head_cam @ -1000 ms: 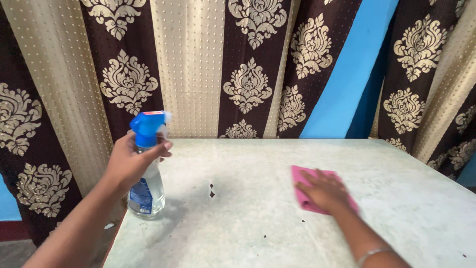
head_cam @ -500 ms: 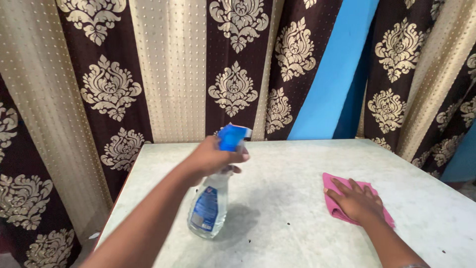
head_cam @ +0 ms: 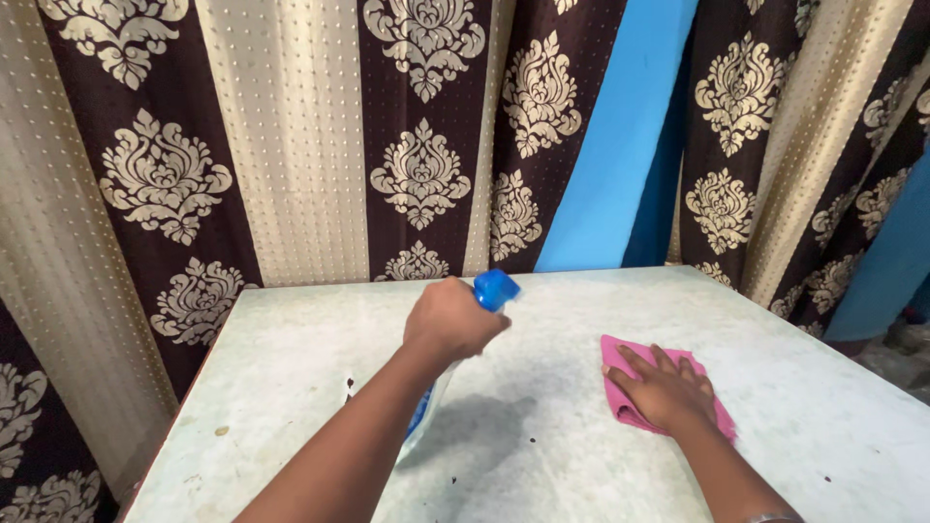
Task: The person wipes the surface of a white table with a pink cloth while holding a spray bottle in their other hand.
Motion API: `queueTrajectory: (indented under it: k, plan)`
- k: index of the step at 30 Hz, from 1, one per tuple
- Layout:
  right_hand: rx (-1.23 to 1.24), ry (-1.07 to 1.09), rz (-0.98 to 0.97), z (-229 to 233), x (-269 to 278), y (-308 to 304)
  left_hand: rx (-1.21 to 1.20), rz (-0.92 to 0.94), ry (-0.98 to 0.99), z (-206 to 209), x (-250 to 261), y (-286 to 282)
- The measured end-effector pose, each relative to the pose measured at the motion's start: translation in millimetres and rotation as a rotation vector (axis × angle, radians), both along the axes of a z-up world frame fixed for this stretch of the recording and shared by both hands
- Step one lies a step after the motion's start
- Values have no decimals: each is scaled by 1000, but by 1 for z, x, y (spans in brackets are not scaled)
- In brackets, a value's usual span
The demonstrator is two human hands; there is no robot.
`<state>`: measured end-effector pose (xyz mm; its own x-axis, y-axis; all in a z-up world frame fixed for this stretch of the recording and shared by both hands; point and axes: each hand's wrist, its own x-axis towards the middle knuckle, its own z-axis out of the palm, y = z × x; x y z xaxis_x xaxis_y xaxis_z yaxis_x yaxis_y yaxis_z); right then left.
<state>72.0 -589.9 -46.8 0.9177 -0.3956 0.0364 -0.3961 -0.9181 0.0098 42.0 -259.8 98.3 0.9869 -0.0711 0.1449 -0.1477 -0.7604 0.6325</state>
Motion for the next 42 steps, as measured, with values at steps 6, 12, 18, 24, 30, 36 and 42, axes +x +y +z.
queueTrajectory:
  k: [6,12,18,24,30,36,42]
  plan:
    - [33,3,-1,4,-3,3,10,89,-79,5,-8,0]
    - [35,4,-13,1,-1,2,-5,126,-149,0,-6,7]
    - [53,-12,-16,-2,2,1,-151,191,-242,-1,3,45]
    - [34,-6,-4,-1,2,-1,-481,174,-284,-7,3,79]
    - [36,19,10,2,7,2,-675,157,-399,-19,5,107]
    - [30,24,112,5,22,28,-751,-17,-409,-25,-9,104]
    - [79,10,322,13,28,138,-880,-136,-400,-33,-16,114]
